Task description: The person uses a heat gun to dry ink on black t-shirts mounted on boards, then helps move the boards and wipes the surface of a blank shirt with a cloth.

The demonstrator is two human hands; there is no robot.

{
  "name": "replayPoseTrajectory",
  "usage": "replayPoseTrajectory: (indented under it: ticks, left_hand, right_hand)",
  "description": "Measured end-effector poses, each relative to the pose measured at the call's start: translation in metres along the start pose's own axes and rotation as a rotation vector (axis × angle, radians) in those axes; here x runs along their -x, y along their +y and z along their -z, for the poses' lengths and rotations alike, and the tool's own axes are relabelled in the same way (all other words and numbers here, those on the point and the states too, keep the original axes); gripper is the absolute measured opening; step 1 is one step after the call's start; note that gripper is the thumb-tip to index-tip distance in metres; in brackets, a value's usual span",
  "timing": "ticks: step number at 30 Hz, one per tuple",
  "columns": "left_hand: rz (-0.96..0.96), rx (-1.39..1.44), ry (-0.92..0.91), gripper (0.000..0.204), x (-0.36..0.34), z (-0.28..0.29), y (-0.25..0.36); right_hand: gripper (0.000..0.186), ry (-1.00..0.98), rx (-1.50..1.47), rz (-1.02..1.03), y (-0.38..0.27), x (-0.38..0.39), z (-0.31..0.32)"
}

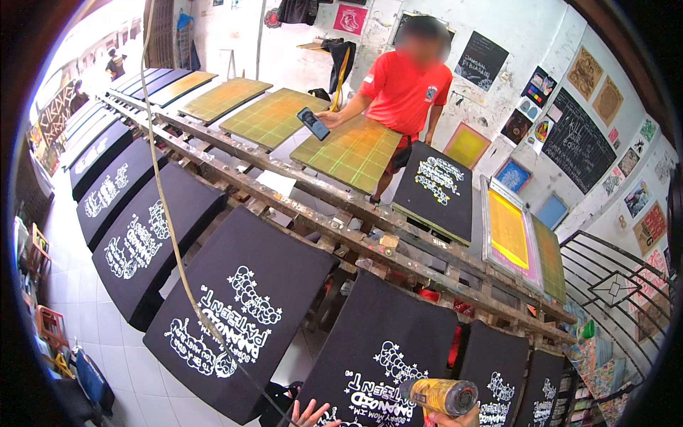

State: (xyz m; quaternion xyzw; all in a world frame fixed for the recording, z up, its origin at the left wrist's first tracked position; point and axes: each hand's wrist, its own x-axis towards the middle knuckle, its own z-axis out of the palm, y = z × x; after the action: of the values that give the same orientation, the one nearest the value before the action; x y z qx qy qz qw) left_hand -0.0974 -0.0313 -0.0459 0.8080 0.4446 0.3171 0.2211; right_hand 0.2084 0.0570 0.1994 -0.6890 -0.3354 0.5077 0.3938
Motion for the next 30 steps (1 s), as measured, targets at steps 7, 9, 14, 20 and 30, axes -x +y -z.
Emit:
replayPoseTrajectory:
  ticks: [7,9,14,20,30]
  left_hand:
    - [0.174,0.180,-0.067,0.063,-0.020,0.025,-0.014]
    - [0.215,0.273,-0.025,0.065,-0.035,0.044,-0.011]
    - [0.439,0.587,0.244,0.081,-0.080,0.097,0.005]
    - [0.696,0.988,0.958,0.083,-0.040,0.062,-0.106]
    - [0.187,0.262,1.302,0.068,-0.350,0.214,-0.117]
  right_hand:
    - [0.014,0.022,-0.028,-0.076,-0.002,-0.017,-0.007]
    - [0.012,-0.030,-0.094,-0.087,-0.015,-0.019,-0.014]
    - [0.013,0.069,0.284,0.033,-0.007,-0.027,-0.011]
    - [0.021,-0.124,-0.022,-0.136,-0.021,-0.032,-0.016]
    - [0.026,-0.059,-0.031,-0.162,-0.040,-0.052,-0.028]
